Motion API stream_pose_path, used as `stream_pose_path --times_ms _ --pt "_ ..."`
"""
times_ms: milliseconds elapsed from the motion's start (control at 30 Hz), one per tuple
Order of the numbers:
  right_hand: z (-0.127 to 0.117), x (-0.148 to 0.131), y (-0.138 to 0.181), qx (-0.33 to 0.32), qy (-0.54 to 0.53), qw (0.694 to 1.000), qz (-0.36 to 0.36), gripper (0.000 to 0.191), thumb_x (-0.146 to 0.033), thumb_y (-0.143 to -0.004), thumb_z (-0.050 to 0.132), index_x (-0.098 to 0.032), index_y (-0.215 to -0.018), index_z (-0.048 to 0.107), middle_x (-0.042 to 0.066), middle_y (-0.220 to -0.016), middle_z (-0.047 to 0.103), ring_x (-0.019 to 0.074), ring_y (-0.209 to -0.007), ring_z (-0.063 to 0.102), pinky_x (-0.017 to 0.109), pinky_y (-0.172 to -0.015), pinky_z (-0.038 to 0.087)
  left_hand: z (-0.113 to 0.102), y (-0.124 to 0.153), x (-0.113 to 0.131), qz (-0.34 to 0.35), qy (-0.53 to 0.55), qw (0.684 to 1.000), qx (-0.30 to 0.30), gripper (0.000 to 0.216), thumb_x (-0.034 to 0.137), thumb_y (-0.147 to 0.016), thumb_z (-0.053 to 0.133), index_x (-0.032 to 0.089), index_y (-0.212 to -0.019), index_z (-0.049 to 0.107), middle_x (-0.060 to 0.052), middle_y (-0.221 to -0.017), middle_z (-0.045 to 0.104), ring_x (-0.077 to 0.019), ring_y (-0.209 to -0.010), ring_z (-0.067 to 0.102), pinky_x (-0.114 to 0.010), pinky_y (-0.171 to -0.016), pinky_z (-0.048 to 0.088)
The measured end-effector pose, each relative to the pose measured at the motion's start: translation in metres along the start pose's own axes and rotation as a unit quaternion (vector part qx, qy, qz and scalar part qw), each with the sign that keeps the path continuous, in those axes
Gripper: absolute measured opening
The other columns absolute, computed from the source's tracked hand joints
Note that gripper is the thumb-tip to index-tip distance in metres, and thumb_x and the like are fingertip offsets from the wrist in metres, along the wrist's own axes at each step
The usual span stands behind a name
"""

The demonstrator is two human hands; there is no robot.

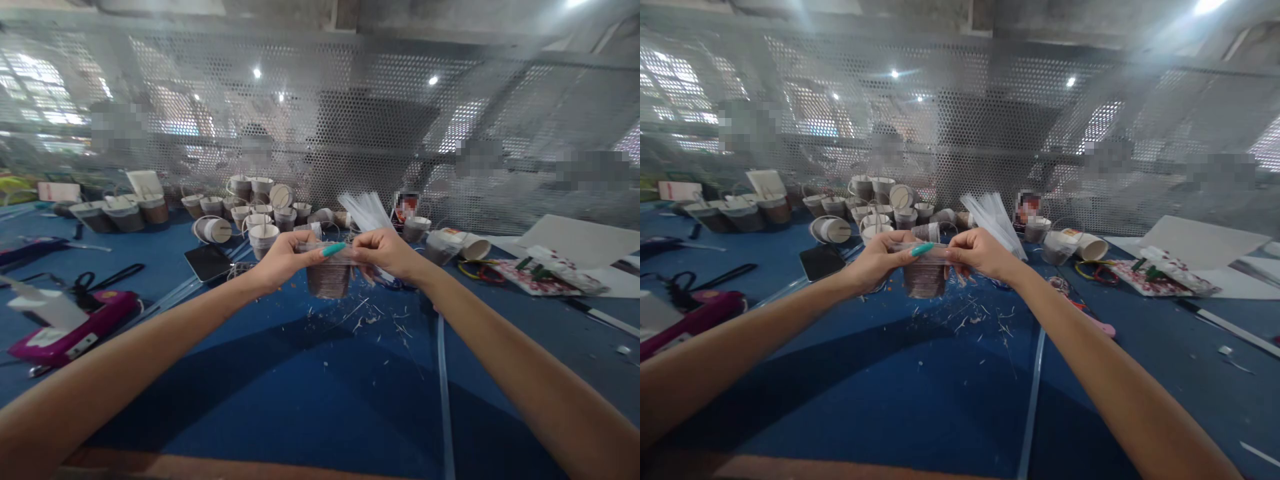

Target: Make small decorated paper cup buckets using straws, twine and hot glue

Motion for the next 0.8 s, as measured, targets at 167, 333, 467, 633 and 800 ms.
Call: stream_pose_path --times_ms 167,333,467,633,800 --pt "0.000 0.003 -0.002 0.001 -0.012 1.000 0.000 0.043 -0.056 -0.066 0.067 -0.015 -0.056 0.054 -0.003 -0.042 0.053 0.0051 -0.034 0.045 0.018 -0.035 0.035 0.002 0.000 -0.005 0.004 0.014 0.999 -0.031 0.031 0.039 -0.076 0.064 0.014 -0.064 0.051 0.002 -0.060 0.045 -0.0077 -0.054 0.042 -0.022 -0.051 0.036" --pt "-0.006 0.002 -0.001 0.022 -0.029 0.999 -0.009 0.045 -0.058 -0.065 0.066 -0.016 -0.056 0.052 -0.003 -0.044 0.055 0.0040 -0.034 0.043 0.018 -0.035 0.033 0.004 0.001 -0.009 -0.027 0.080 0.996 -0.023 0.030 0.044 -0.077 0.060 0.016 -0.072 0.054 -0.001 -0.066 0.051 -0.0126 -0.062 0.051 -0.027 -0.061 0.044" --pt "-0.010 -0.003 0.001 0.035 -0.024 0.999 -0.013 0.045 -0.058 -0.065 0.067 -0.016 -0.055 0.052 -0.003 -0.044 0.054 0.0045 -0.034 0.043 0.019 -0.035 0.032 0.012 0.002 0.003 -0.004 0.111 0.993 -0.049 0.051 0.067 -0.073 0.049 0.017 -0.066 0.052 -0.003 -0.063 0.050 -0.0147 -0.060 0.048 -0.030 -0.058 0.043" --pt "-0.008 -0.004 0.002 0.030 -0.001 1.000 -0.004 0.044 -0.057 -0.068 0.064 -0.016 -0.056 0.052 -0.002 -0.046 0.055 0.0052 -0.034 0.044 0.020 -0.036 0.033 0.008 0.002 0.004 0.000 0.030 0.999 -0.031 0.038 0.049 -0.069 0.067 0.016 -0.066 0.049 0.001 -0.061 0.046 -0.0100 -0.055 0.043 -0.024 -0.051 0.036" --pt "-0.008 0.000 0.001 0.020 -0.010 1.000 -0.003 0.046 -0.059 -0.067 0.064 -0.016 -0.055 0.052 -0.002 -0.044 0.052 0.0050 -0.034 0.041 0.020 -0.036 0.032 0.004 0.001 0.000 -0.027 -0.048 0.998 -0.032 0.031 0.037 -0.069 0.071 0.014 -0.066 0.049 0.004 -0.057 0.043 -0.0057 -0.050 0.039 -0.019 -0.045 0.030"
Point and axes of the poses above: each hand's wrist, its own y-axis away from the middle knuckle, its own z-axis out of the palm, x = y × z, the point moved 10 cm from there along -y, towards the middle knuckle
